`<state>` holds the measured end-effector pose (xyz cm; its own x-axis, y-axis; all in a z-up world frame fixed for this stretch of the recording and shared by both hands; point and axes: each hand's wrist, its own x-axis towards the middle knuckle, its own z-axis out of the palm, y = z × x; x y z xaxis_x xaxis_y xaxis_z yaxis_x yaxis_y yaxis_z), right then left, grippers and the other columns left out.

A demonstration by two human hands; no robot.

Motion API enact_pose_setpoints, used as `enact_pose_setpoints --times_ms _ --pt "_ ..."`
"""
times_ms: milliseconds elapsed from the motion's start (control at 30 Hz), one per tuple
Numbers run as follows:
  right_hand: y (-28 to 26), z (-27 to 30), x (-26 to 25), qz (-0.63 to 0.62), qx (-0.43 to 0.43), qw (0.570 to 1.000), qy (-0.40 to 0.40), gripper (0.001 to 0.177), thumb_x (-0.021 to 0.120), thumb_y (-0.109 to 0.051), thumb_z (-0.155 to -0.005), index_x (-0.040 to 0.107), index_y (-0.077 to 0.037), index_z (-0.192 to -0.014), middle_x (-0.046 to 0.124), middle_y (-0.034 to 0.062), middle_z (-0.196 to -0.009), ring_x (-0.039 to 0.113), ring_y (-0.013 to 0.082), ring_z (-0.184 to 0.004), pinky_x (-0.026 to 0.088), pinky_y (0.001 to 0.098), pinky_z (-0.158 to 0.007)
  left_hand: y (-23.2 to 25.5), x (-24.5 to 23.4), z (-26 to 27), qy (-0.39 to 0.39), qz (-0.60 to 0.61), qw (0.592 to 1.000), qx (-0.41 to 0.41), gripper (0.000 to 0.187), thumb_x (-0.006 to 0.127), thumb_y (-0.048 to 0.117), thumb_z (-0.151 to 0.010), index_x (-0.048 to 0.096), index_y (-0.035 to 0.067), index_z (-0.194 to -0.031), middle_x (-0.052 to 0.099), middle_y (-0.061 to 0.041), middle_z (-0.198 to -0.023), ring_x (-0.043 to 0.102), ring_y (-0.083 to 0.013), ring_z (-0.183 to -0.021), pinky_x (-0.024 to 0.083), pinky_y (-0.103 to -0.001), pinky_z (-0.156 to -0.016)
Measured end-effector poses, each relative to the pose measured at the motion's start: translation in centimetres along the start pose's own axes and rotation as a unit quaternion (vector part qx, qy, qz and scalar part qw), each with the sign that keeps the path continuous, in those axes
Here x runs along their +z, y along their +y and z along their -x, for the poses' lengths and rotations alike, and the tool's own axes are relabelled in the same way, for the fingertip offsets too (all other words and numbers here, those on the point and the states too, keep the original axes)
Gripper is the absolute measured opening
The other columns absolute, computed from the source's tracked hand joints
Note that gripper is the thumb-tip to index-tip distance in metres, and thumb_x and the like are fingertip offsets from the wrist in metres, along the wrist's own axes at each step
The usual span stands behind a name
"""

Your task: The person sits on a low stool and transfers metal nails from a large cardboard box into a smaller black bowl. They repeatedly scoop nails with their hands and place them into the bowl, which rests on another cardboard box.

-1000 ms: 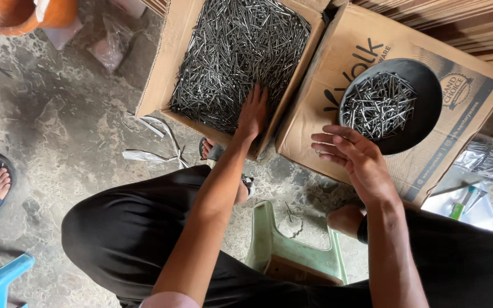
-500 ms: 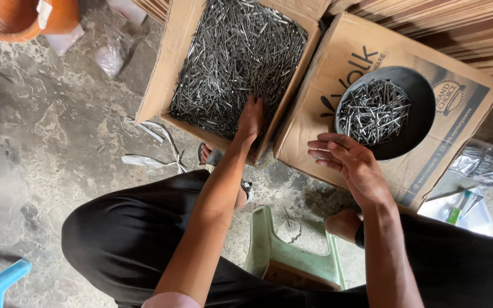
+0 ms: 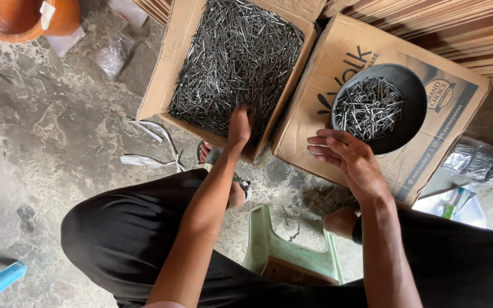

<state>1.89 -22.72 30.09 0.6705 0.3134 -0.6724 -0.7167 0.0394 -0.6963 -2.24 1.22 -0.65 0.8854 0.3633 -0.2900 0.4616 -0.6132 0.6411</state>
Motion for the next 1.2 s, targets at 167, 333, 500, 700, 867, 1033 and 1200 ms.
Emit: enact_pose_setpoints --times_ms 167,333,500,700,867,1033,1200 --pt "-0.3 0.1 0.5 0.010 0.002 1.000 0.004 0.030 0.050 -0.010 -0.089 0.054 0.006 -0.113 0.064 0.0191 -0.100 0.065 0.0229 -0.089 0.053 0.0337 -0.079 0.3 2.8 0.0 -0.014 -0.167 0.981 0.100 0.050 0.063 0.010 -0.077 0.042 0.002 -0.121 0.041 -0.021 -0.115 0.051 -0.0397 -0.100 0.051 -0.046 -0.077" --pt "-0.2 -0.3 0.5 0.008 0.006 1.000 0.007 0.029 0.050 -0.011 -0.089 0.054 0.006 -0.113 0.064 0.0202 -0.100 0.065 0.0242 -0.089 0.053 0.0344 -0.080 -1.2 4.8 0.2 0.057 -0.234 0.955 0.174 0.013 0.057 0.008 -0.078 0.058 0.004 -0.090 0.054 -0.015 -0.088 0.057 -0.0307 -0.082 0.048 -0.039 -0.066" --pt "0.2 -0.5 0.4 0.013 0.003 1.000 0.001 0.029 0.052 -0.012 -0.089 0.055 0.005 -0.112 0.064 0.0202 -0.100 0.065 0.0235 -0.089 0.053 0.0333 -0.079 -1.7 4.4 1.0 -0.019 -0.142 0.982 0.122 0.013 0.053 0.012 -0.081 0.056 0.004 -0.091 0.058 -0.015 -0.086 0.060 -0.0341 -0.082 0.053 -0.041 -0.065" --pt "0.0 0.1 0.2 0.016 -0.009 1.000 0.001 0.031 0.052 -0.013 -0.088 0.055 0.005 -0.113 0.064 0.0190 -0.101 0.065 0.0226 -0.090 0.053 0.0322 -0.079 1.2 -0.9 2.2 -0.057 -0.031 0.998 0.029 0.017 0.044 0.013 -0.090 0.051 -0.001 -0.097 0.056 -0.023 -0.094 0.058 -0.0421 -0.091 0.050 -0.046 -0.075" --pt "0.1 0.3 0.3 0.020 -0.018 1.000 0.003 0.031 0.052 -0.012 -0.088 0.054 0.005 -0.113 0.063 0.0195 -0.101 0.064 0.0241 -0.090 0.053 0.0343 -0.080 2.2 -4.5 0.4 -0.041 0.083 0.996 -0.001 0.015 0.050 0.012 -0.088 0.055 -0.001 -0.094 0.057 -0.022 -0.087 0.058 -0.0412 -0.087 0.047 -0.047 -0.076" --pt "0.7 0.3 0.4 0.030 -0.067 0.997 0.016 0.028 0.053 -0.011 -0.088 0.055 0.004 -0.112 0.063 0.0203 -0.099 0.065 0.0267 -0.091 0.053 0.0379 -0.081 12.4 -12.3 1.0 -0.182 0.324 0.926 -0.062 0.020 0.053 0.015 -0.091 0.057 0.002 -0.106 0.061 -0.017 -0.094 0.062 -0.0235 -0.082 0.054 -0.031 -0.073" --pt "0.1 1.1 1.8 0.070 -0.178 0.980 0.054 0.047 0.039 -0.026 -0.097 0.037 0.010 -0.128 0.049 0.0298 -0.119 0.046 0.0400 -0.118 0.038 0.0495 -0.098 24.0 -15.3 5.0 -0.371 0.281 0.877 0.118 0.028 0.050 0.008 -0.090 0.051 -0.003 -0.115 0.058 -0.023 -0.104 0.060 -0.0277 -0.091 0.052 -0.035 -0.078"
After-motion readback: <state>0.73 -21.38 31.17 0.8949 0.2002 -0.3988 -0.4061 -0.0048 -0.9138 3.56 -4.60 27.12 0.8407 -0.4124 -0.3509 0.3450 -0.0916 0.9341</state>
